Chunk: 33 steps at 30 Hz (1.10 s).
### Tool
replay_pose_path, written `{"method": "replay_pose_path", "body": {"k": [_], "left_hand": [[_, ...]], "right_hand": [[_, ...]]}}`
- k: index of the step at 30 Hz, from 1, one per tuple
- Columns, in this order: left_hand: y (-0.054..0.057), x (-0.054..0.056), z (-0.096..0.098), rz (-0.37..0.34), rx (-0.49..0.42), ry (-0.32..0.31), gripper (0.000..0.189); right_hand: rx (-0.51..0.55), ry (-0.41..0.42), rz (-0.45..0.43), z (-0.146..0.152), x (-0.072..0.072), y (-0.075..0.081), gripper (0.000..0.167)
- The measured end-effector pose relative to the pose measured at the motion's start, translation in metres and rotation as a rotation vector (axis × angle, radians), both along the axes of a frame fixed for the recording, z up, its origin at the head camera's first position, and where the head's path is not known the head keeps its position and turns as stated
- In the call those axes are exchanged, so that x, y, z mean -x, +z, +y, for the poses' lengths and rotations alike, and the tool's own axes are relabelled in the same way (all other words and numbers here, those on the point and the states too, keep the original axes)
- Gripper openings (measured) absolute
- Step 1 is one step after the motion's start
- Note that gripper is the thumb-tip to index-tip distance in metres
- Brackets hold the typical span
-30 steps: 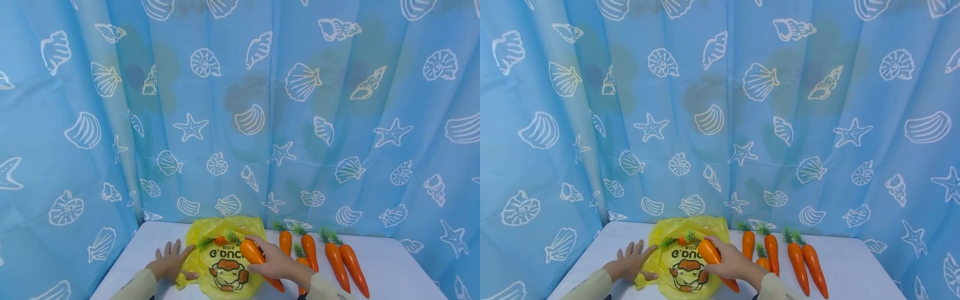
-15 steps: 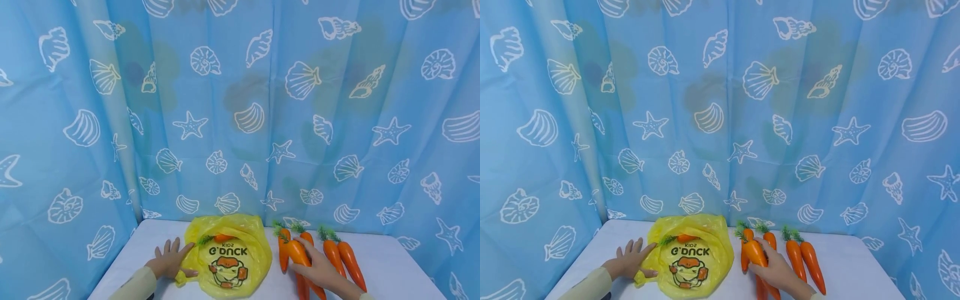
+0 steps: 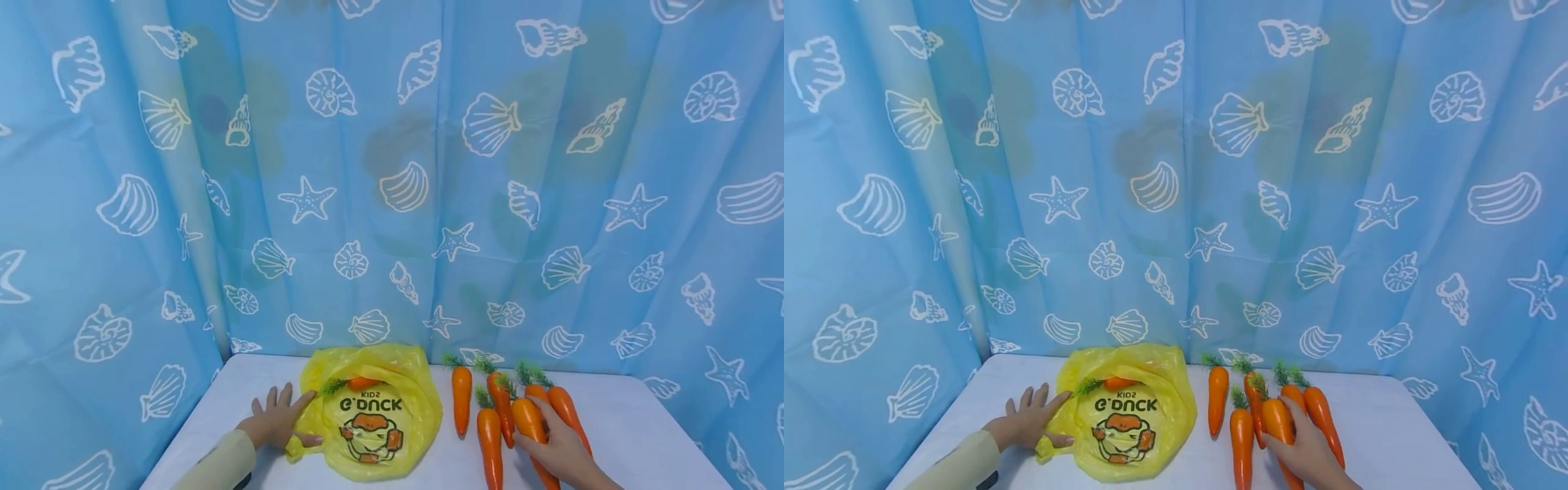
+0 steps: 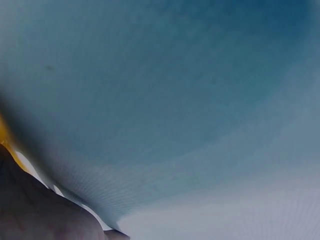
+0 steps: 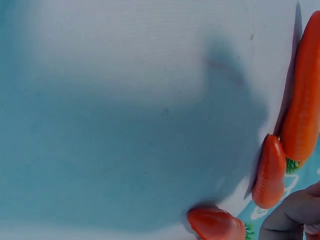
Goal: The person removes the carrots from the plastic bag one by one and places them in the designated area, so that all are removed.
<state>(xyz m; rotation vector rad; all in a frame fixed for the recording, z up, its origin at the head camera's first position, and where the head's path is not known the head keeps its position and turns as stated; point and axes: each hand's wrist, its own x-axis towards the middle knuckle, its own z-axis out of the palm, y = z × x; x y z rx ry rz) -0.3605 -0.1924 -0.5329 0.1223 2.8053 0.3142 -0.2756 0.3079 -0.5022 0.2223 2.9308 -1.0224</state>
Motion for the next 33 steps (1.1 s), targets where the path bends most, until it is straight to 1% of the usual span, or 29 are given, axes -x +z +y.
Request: {"method": "replay_pose_path", "body": {"k": [4, 6, 10, 13, 16, 22, 27, 33], "left_hand": [[0.001, 0.002, -0.001, -0.007, -0.005, -0.001, 0.113], [-0.001, 0.001, -0.001, -0.011, -0.006, -0.001, 0.114], [-0.002, 0.001, -0.003, -0.005, 0.001, 0.001, 0.114], [-0.001, 0.000, -0.003, 0.001, -0.002, 0.001, 0.114], [0.000, -0.001, -0.002, 0.006, -0.006, 0.004, 0.114], [0.001, -0.001, 0.000, 0.003, -0.004, 0.009, 0.113], [0.000, 0.000, 0.000, 0.004, -0.004, 0.012, 0.114], [-0.003, 0.002, -0.002, 0.003, -0.002, 0.012, 0.115]], "right_hand": [[0.003, -0.018, -0.040, 0.005, 0.003, -0.007, 0.101], [0.005, -0.026, -0.062, 0.007, 0.003, -0.010, 0.105], [-0.003, -0.039, -0.088, 0.008, 0.003, -0.012, 0.108], [-0.009, -0.052, -0.127, 0.008, 0.002, -0.015, 0.113], [-0.018, -0.063, -0.160, 0.009, 0.003, -0.019, 0.118], [-0.005, -0.080, -0.191, 0.009, 0.005, -0.029, 0.124], [-0.018, -0.090, -0.199, 0.007, 0.010, -0.037, 0.125], [-0.050, -0.121, -0.196, 0.000, 0.008, -0.035, 0.121]]}}
